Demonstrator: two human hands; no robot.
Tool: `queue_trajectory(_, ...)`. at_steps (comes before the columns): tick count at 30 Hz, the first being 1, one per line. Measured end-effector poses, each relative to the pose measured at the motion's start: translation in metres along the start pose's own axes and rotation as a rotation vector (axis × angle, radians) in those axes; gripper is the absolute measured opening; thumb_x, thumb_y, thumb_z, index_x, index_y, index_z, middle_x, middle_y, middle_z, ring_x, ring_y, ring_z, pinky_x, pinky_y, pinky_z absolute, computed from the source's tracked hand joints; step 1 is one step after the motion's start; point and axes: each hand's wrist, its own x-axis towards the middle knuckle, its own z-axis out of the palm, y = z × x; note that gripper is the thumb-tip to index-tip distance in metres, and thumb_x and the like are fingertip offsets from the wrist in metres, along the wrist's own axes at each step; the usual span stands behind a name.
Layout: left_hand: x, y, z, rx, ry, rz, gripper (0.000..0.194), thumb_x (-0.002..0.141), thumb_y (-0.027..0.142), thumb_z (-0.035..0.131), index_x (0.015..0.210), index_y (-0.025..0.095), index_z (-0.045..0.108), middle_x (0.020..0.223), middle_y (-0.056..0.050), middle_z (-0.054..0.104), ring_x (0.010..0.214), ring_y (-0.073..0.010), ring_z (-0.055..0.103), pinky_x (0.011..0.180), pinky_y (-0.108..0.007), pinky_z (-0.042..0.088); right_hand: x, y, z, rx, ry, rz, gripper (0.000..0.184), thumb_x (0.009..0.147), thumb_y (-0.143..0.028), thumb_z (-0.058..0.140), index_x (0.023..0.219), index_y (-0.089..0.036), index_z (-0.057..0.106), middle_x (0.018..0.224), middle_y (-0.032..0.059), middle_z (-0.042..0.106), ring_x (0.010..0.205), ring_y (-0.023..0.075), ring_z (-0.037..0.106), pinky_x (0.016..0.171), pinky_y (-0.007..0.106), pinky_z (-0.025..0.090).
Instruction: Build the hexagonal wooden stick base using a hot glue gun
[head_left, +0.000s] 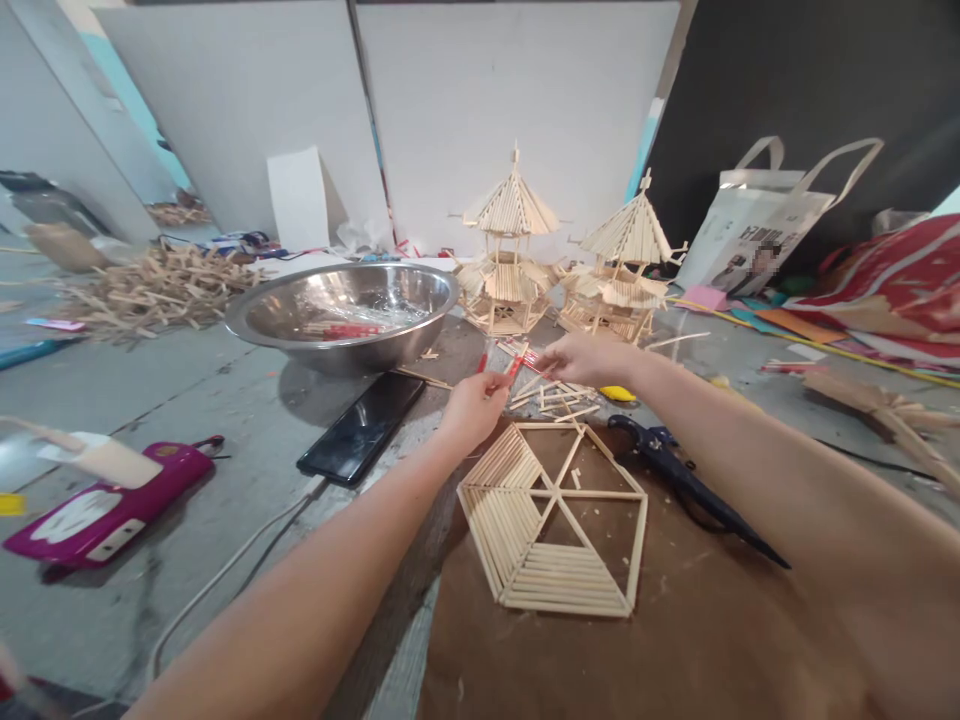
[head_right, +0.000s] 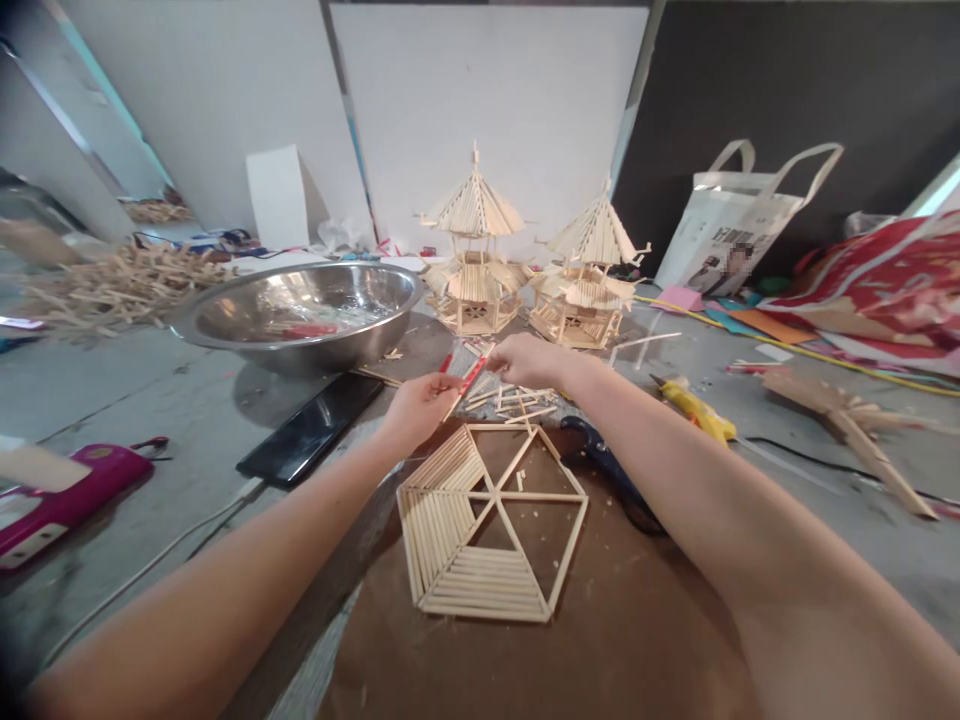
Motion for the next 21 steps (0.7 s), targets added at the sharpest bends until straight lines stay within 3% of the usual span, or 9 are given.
queue_trajectory(4,-0.002,0.005,-0.002,0.06,-0.014,0.022,0.026,0.071,0.023,0.045,0.09,0.014,0.06,0.088,-0.004,0.064,0.078,-0.0128,0.056,0.074,-0.022,0.041,-0.004,-0.002,0.016,0.012,0.078,0.047,0.026,0.071,-0.016,0.044,0.089,-0.016,0.062,0.078,0.0006,0.066,0.065,0.0102,0.06,0.062,0.018,0.042)
queue_trajectory(7,-0.003,0.007,-0.003,0.1,-0.031,0.033,0.026,0.071,0.023,0.045,0.091,0.015,0.06,0.09,-0.004,0.063,0.081,-0.013,0.056,0.075,-0.022,0.041,-0.008,0.001,0.023,0.021,0.125,0.091,0.032,0.075,-0.018,0.037,0.101,-0.017,0.056,0.089,0.0003,0.064,0.061,0.007,0.059,0.058,0.016,0.042)
queue_trajectory(9,-0.004,0.008,-0.004,0.118,-0.039,0.041,0.026,0.072,0.024,0.045,0.092,0.015,0.06,0.09,-0.003,0.063,0.082,-0.013,0.056,0.075,-0.021,0.041,-0.011,0.005,0.023,0.0,0.155,0.131,0.033,0.076,-0.018,0.037,0.104,-0.017,0.054,0.094,0.0012,0.062,0.066,0.0078,0.059,0.059,0.017,0.041)
queue_trajectory(12,-0.005,0.008,-0.004,0.144,-0.044,0.058,0.027,0.072,0.025,0.044,0.092,0.016,0.06,0.091,-0.003,0.063,0.082,-0.013,0.057,0.074,-0.02,0.041,-0.014,0.013,0.022,-0.071,0.181,0.178,0.028,0.074,-0.021,0.041,0.094,-0.017,0.06,0.092,0.0029,0.063,0.079,0.0126,0.057,0.067,0.02,0.04)
queue_trajectory(16,-0.005,0.006,-0.003,0.212,-0.047,0.09,0.026,0.072,0.025,0.043,0.089,0.017,0.061,0.091,-0.002,0.064,0.083,-0.015,0.057,0.074,-0.023,0.042,-0.012,0.017,0.026,-0.16,0.138,0.19,0.024,0.072,-0.024,0.045,0.087,-0.022,0.063,0.086,0.002,0.064,0.079,0.0142,0.056,0.066,0.022,0.039)
queue_trajectory(21,-0.004,0.004,-0.003,0.266,-0.05,0.101,0.026,0.072,0.025,0.042,0.088,0.019,0.061,0.089,-0.002,0.064,0.083,-0.0159,0.057,0.073,-0.024,0.042,-0.001,0.003,0.039,-0.222,0.061,0.127,0.025,0.068,-0.027,0.05,0.09,-0.027,0.062,0.088,0.0013,0.063,0.079,0.0155,0.055,0.063,0.023,0.038)
